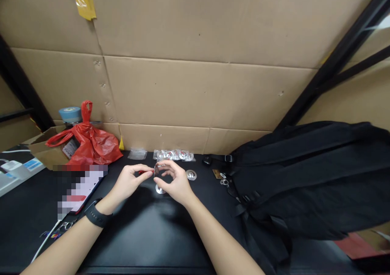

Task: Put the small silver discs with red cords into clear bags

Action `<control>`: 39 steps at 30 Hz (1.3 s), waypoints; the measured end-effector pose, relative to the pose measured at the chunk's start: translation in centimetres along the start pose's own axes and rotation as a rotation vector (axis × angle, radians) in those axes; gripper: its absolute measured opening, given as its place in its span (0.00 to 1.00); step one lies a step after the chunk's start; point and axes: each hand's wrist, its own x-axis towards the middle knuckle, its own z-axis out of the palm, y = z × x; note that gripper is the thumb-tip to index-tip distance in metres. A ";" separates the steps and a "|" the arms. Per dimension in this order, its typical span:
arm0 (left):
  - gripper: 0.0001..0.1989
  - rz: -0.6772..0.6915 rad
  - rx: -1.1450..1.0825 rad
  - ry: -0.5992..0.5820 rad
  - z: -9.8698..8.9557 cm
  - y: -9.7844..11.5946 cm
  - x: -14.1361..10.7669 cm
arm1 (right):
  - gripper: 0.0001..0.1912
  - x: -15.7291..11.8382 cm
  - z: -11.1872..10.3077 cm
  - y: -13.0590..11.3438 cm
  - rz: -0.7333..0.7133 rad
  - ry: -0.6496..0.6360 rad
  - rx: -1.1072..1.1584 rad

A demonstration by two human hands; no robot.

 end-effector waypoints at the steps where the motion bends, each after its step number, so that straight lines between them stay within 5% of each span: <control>1: 0.09 -0.010 -0.014 0.008 0.1 0.1 -0.1 | 0.21 -0.1 0.1 -0.1 0.001 0.001 0.008; 7: 0.07 -0.023 0.031 0.049 0.6 0.7 -0.4 | 0.23 -0.3 0.5 -0.2 -0.006 0.020 0.034; 17: 0.06 0.162 0.217 0.089 0.7 0.9 -0.6 | 0.18 -0.3 0.9 0.5 -0.057 0.012 -0.002; 27: 0.05 0.148 0.448 0.173 0.8 0.8 -0.8 | 0.12 -0.3 1.0 0.9 0.106 -0.096 0.022; 34: 0.10 0.159 0.334 0.079 0.2 1.3 -0.8 | 0.12 -0.1 0.3 0.5 0.021 -0.118 -0.266; 39: 0.08 0.150 0.445 -0.115 0.6 1.3 -0.9 | 0.11 0.2 -0.4 -0.2 -0.036 -0.129 -0.338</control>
